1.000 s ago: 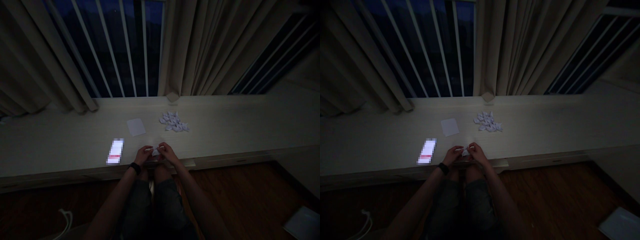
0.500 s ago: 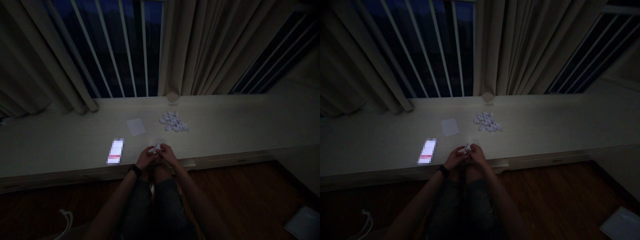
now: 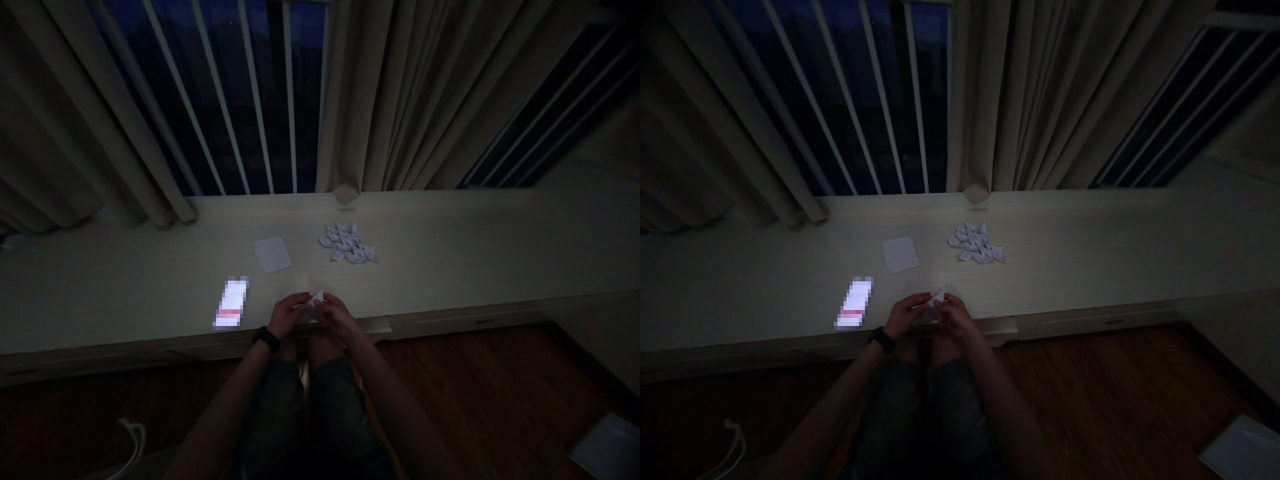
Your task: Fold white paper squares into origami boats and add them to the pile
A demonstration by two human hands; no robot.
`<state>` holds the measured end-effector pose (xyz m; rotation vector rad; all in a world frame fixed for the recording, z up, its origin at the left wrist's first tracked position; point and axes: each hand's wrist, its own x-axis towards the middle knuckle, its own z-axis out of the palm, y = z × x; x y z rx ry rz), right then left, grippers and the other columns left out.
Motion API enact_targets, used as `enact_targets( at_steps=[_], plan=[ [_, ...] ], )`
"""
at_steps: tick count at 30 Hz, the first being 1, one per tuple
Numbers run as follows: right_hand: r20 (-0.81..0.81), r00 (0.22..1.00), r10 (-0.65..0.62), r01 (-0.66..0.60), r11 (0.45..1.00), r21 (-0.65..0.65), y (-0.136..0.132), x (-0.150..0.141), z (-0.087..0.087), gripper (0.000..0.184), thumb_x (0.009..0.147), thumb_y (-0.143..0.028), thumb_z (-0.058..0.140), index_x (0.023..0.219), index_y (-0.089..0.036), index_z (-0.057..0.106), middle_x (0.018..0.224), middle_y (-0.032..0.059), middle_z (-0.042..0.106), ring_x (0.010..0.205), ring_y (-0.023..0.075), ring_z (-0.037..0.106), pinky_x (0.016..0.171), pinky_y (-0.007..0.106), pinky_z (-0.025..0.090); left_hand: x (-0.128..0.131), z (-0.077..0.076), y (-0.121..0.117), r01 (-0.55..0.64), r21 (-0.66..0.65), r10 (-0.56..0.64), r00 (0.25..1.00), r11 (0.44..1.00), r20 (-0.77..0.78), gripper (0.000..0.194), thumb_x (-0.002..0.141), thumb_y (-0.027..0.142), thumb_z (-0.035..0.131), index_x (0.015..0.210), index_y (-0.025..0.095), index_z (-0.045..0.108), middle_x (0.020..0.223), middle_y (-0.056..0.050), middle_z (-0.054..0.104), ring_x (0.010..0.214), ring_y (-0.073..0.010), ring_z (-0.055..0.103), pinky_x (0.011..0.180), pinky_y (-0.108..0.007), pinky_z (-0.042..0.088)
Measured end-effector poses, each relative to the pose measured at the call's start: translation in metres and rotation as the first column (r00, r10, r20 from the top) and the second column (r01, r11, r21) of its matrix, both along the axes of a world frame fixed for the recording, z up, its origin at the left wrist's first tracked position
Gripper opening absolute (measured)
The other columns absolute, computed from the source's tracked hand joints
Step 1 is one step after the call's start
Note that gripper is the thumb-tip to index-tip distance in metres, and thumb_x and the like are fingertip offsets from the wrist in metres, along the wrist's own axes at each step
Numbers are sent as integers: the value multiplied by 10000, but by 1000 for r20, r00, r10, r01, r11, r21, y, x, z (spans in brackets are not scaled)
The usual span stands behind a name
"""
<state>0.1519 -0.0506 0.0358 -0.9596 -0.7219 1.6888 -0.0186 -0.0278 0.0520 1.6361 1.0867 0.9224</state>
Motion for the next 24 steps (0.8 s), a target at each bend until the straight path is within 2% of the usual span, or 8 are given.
enact_targets(
  at_steps=[5,8,12,15,17,19,22,24],
  plan=[
    [-170,985,14,-28,996,-81,-1,3,-2,293,641,-220,759,870,-189,579,597,-68,556,392,25,388,347,133,290,-1,-3,-1,85,92,-77,994,992,-83,287,770,311,645,1039,229,701,1144,-49,666,1075,-208,600,980,-363,453],
    [-307,950,50,-102,982,-157,0,6,-6,286,641,-158,752,868,-189,581,527,-97,491,354,7,319,322,108,237,0,-4,-1,77,107,-68,994,991,-85,259,776,307,638,1013,232,711,1136,-48,666,1055,-203,607,956,-356,470],
    [-378,926,-10,-89,965,-245,1,5,-12,344,607,-88,735,908,-181,599,579,-72,558,377,15,383,343,108,295,0,-4,0,15,127,-1,994,992,-106,181,769,304,645,909,236,738,1066,-42,685,993,-196,627,921,-349,486],
    [-276,956,-97,28,970,-243,-2,2,-14,405,571,-83,739,942,-192,616,636,-45,610,435,46,472,396,139,366,-1,-3,1,-51,131,65,992,990,-104,146,759,293,649,850,234,746,1045,-40,690,967,-193,633,910,-345,487],
    [-157,981,-117,94,985,-148,-4,0,-15,442,574,-125,748,990,-213,627,683,-35,637,487,71,521,441,168,397,-3,-3,1,-84,107,94,991,991,-92,153,754,302,651,846,225,746,1029,-46,699,953,-196,639,898,-343,489],
    [21,992,-127,127,992,1,-5,-1,-17,403,594,-203,754,985,-220,655,749,-14,668,569,104,569,512,208,432,-4,-2,1,-95,44,98,993,995,-73,180,753,322,648,855,210,745,982,-55,716,926,-203,652,874,-342,499],
    [321,926,-198,136,970,203,-2,-2,-19,240,619,-320,744,820,-195,708,785,24,693,698,157,607,652,274,466,-4,-2,1,-121,-39,120,992,992,-35,220,748,344,648,870,187,740,927,-66,730,888,-210,667,832,-335,514],
    [439,862,-253,131,948,290,1,-3,-21,209,630,-365,731,740,-188,713,761,35,693,734,176,610,701,294,466,-4,-2,2,-167,-47,167,986,985,-23,232,733,350,663,860,171,738,929,-79,730,884,-215,668,823,-332,515]
  ],
)
